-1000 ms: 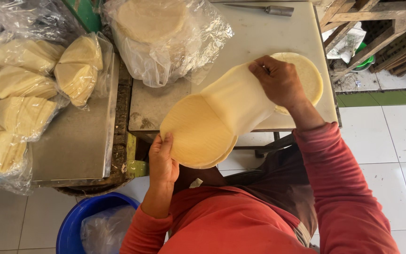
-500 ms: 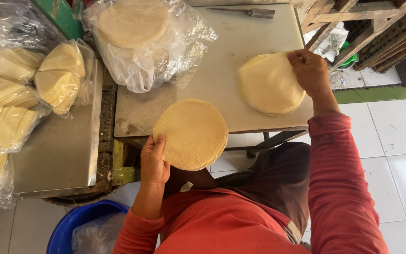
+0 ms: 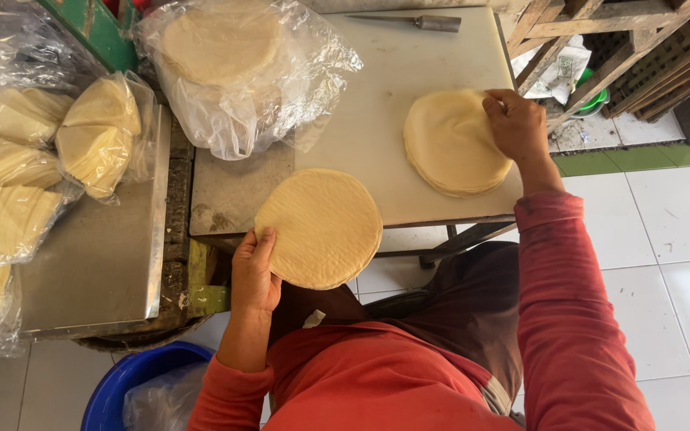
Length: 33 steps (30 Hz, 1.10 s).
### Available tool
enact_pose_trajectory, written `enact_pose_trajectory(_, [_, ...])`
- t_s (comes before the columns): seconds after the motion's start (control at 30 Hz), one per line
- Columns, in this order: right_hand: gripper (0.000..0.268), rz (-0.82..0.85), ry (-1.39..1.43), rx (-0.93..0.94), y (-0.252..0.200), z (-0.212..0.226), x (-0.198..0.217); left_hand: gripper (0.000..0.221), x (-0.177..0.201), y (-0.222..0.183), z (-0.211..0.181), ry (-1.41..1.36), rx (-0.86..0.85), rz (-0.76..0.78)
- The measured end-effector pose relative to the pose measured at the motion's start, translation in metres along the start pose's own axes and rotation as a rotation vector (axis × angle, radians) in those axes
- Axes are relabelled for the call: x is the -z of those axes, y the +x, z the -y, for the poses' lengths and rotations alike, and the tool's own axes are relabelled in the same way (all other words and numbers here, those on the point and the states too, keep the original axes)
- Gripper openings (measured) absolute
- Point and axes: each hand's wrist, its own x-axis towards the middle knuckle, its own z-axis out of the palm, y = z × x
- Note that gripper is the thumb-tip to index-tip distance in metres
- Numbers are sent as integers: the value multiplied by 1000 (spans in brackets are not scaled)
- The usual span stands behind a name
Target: The person separates thin round dough sheets from a stack by hand and folds each one into a triangular shape on a white cutting board.
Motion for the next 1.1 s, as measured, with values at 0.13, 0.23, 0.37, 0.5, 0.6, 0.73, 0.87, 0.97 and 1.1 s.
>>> enact_pose_trajectory(0.13, [49,90,-109,-94,-1,5,4,27,0,0,-1,-2,3,3])
enact_pose_trajectory(0.23, [65,178,-170,-124,0,11,14,27,0,1,-2,4,9,3])
enact_pose_trajectory(0.37, [94,334,-243,-80,0,17,34,28,0,0,-2,26,16,-25])
enact_pose_trajectory(0.5, [101,426,-264,-103,-4,19,47,29,1,1,-2,27,17,-18])
enact_pose_trajectory(0.6, [97,442,-77,-298,-8,13,49,28,1,3,-1,15,11,-4])
enact_pose_trajectory(0.73, [98,295,-301,-96,-10,11,41,27,-1,-1,-5,-8,1,23])
enact_pose_trajectory(0.87, [71,23,-334,176,-42,38,41,25,-15,-5,-8,17,-71,19])
enact_pose_trajectory(0.97, [37,41,189,281,-88,99,13,27,-27,-10,-9,72,-127,13])
enact_pose_trajectory(1.1, [30,242,396,580,-171,181,-22,28,-39,-14,-4,18,-165,77])
